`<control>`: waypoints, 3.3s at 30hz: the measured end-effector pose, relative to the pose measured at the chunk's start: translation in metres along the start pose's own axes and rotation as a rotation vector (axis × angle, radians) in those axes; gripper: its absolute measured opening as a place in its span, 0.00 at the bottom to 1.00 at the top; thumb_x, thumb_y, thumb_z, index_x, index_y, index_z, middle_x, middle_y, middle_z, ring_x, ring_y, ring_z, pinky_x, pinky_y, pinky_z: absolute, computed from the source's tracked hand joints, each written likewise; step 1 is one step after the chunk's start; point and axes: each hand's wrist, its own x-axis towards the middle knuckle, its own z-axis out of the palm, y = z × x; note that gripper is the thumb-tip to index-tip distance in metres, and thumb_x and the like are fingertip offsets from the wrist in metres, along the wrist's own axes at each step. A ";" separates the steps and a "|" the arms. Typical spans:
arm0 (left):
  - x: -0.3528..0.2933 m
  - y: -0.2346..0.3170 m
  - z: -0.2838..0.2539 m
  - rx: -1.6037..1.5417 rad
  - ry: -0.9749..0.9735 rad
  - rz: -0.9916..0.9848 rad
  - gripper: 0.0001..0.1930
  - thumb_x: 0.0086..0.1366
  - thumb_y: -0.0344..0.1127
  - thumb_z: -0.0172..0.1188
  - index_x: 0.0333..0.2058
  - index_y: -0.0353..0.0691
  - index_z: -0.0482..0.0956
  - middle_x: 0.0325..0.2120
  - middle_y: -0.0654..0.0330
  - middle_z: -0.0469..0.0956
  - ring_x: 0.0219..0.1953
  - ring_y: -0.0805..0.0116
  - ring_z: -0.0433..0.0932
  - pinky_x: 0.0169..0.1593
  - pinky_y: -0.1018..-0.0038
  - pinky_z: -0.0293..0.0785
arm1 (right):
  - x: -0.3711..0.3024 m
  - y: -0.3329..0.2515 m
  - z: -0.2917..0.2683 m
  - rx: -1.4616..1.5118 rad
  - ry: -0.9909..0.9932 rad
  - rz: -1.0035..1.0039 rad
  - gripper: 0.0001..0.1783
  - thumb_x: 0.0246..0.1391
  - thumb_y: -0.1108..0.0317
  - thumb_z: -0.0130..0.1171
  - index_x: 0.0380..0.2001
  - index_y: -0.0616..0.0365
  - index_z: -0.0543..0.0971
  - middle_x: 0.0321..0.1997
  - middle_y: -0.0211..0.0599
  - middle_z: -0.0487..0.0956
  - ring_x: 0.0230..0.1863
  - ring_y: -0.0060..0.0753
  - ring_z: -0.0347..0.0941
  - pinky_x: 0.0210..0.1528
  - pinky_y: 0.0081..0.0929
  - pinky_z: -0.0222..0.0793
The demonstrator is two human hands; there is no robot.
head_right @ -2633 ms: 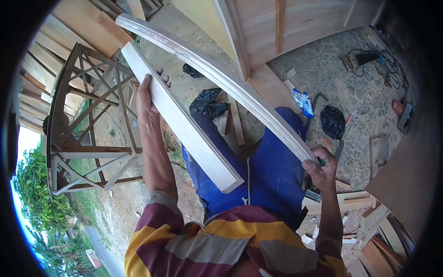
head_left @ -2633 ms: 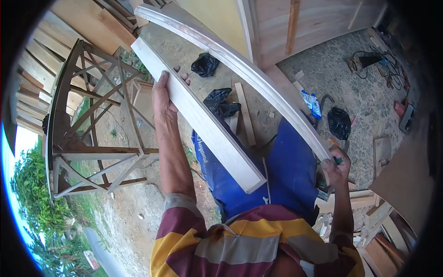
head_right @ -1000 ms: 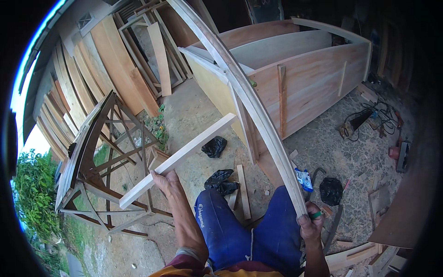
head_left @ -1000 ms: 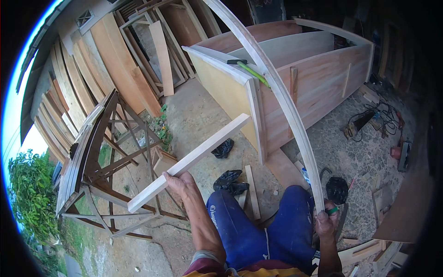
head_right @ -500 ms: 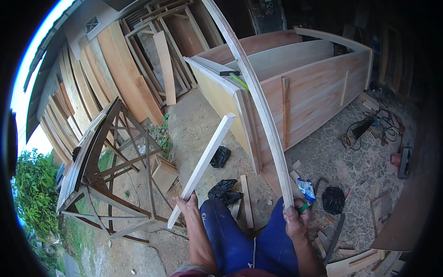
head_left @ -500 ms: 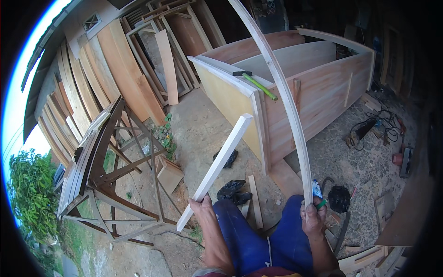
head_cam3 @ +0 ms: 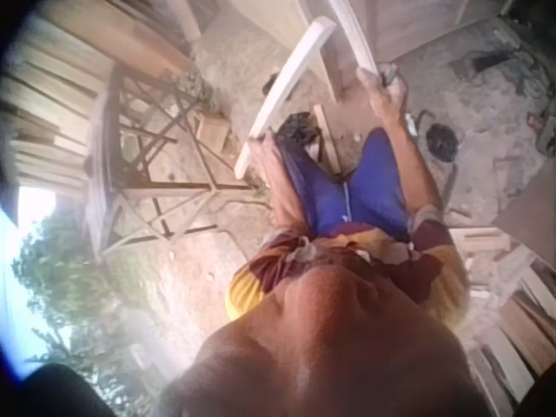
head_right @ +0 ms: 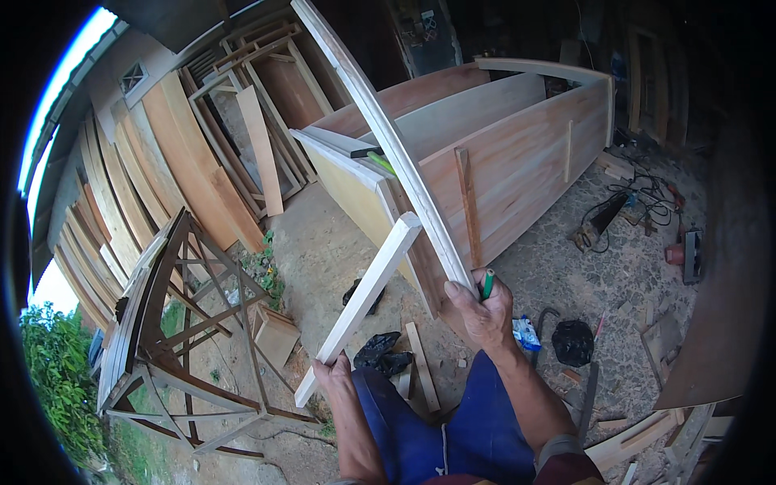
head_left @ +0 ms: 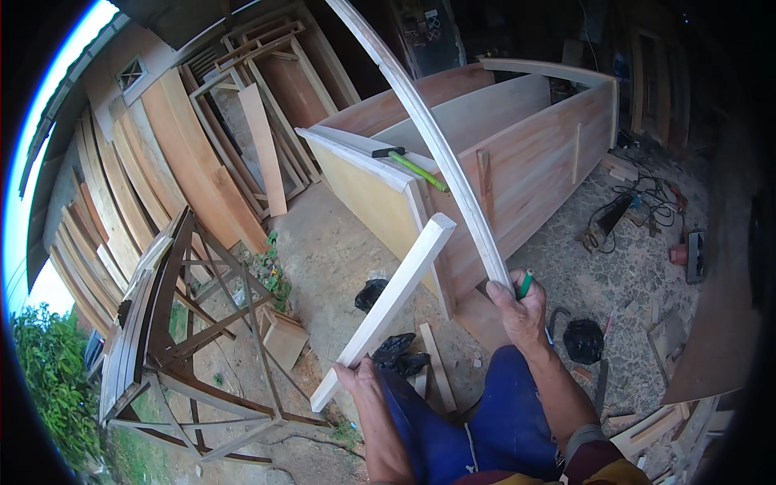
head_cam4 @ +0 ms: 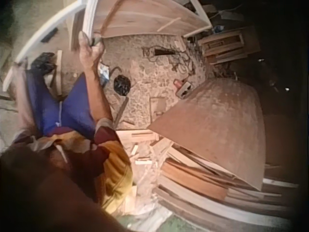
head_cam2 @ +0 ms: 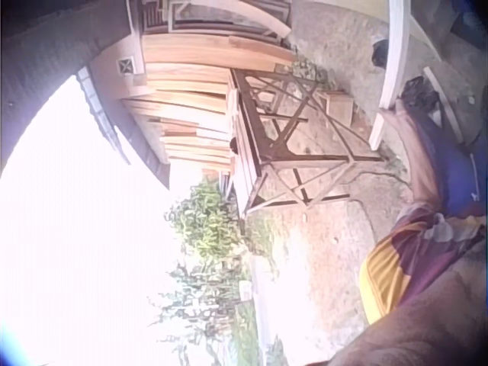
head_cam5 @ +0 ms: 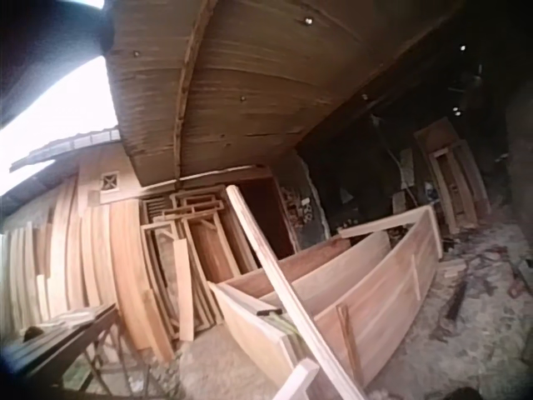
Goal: The person measures and marks wooden planks using a ruler and pencil. They then apply glue to the edges of the planks and assemble them into a cross-shaped structure. The person works on the floor in a workshop environment.
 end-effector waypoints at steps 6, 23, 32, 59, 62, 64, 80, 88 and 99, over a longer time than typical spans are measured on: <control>0.002 -0.001 0.009 0.023 0.007 -0.007 0.27 0.74 0.54 0.48 0.57 0.34 0.68 0.55 0.47 0.73 0.56 0.48 0.75 0.59 0.47 0.76 | 0.043 -0.022 -0.043 -0.369 -0.090 -0.098 0.18 0.52 0.58 0.71 0.29 0.61 0.77 0.21 0.31 0.74 0.25 0.22 0.68 0.28 0.27 0.66; -0.007 -0.002 0.004 0.016 -0.032 0.001 0.28 0.75 0.54 0.43 0.59 0.34 0.65 0.53 0.46 0.72 0.54 0.48 0.75 0.60 0.45 0.73 | -0.017 0.032 -0.037 0.017 -0.026 0.017 0.15 0.59 0.63 0.63 0.42 0.62 0.75 0.31 0.27 0.74 0.32 0.17 0.67 0.34 0.21 0.65; -0.022 -0.006 0.016 0.081 -0.139 0.033 0.29 0.74 0.57 0.43 0.55 0.33 0.65 0.46 0.45 0.74 0.51 0.48 0.75 0.60 0.43 0.72 | -0.016 -0.015 0.038 0.520 -0.116 0.253 0.18 0.55 0.74 0.65 0.48 0.59 0.71 0.37 0.30 0.75 0.36 0.17 0.72 0.37 0.20 0.71; -0.187 -0.069 0.017 0.667 -0.735 -0.241 0.20 0.62 0.30 0.66 0.50 0.35 0.70 0.33 0.55 0.79 0.21 0.71 0.77 0.21 0.75 0.74 | -0.090 0.029 0.071 0.706 0.028 0.930 0.21 0.64 0.52 0.61 0.46 0.59 0.77 0.38 0.34 0.80 0.12 0.11 0.57 0.10 0.13 0.51; -0.177 -0.078 0.008 0.620 -0.693 -0.129 0.20 0.60 0.27 0.68 0.49 0.38 0.71 0.35 0.59 0.79 0.38 0.68 0.80 0.43 0.68 0.78 | -0.091 0.027 0.063 0.704 -0.019 0.961 0.27 0.67 0.48 0.54 0.53 0.63 0.74 0.58 0.46 0.79 0.11 0.11 0.56 0.09 0.13 0.51; -0.177 -0.079 0.007 0.625 -0.672 -0.083 0.20 0.59 0.27 0.69 0.49 0.39 0.72 0.35 0.61 0.79 0.39 0.69 0.79 0.46 0.68 0.77 | -0.091 0.027 0.055 0.733 0.007 0.988 0.27 0.68 0.49 0.53 0.54 0.63 0.74 0.59 0.46 0.78 0.12 0.11 0.57 0.09 0.12 0.52; -0.168 -0.067 0.027 0.924 -0.594 0.046 0.21 0.67 0.40 0.64 0.51 0.35 0.71 0.40 0.59 0.77 0.42 0.71 0.76 0.47 0.70 0.75 | -0.096 0.096 -0.058 -0.739 -0.700 -0.213 0.24 0.61 0.53 0.60 0.49 0.62 0.79 0.44 0.52 0.80 0.46 0.57 0.77 0.49 0.44 0.73; -0.148 -0.080 0.045 0.810 -0.756 0.482 0.23 0.77 0.54 0.44 0.53 0.38 0.66 0.38 0.63 0.70 0.39 0.73 0.71 0.47 0.72 0.72 | -0.059 0.086 -0.076 -0.679 -0.801 0.087 0.21 0.64 0.55 0.57 0.47 0.63 0.78 0.37 0.53 0.81 0.41 0.57 0.80 0.44 0.42 0.73; -0.121 0.091 0.199 0.707 -1.095 0.264 0.35 0.75 0.63 0.35 0.56 0.31 0.65 0.41 0.44 0.73 0.37 0.54 0.75 0.40 0.60 0.79 | -0.124 0.173 -0.223 -1.220 -0.296 0.507 0.24 0.61 0.51 0.57 0.57 0.50 0.74 0.47 0.52 0.82 0.49 0.59 0.78 0.50 0.51 0.72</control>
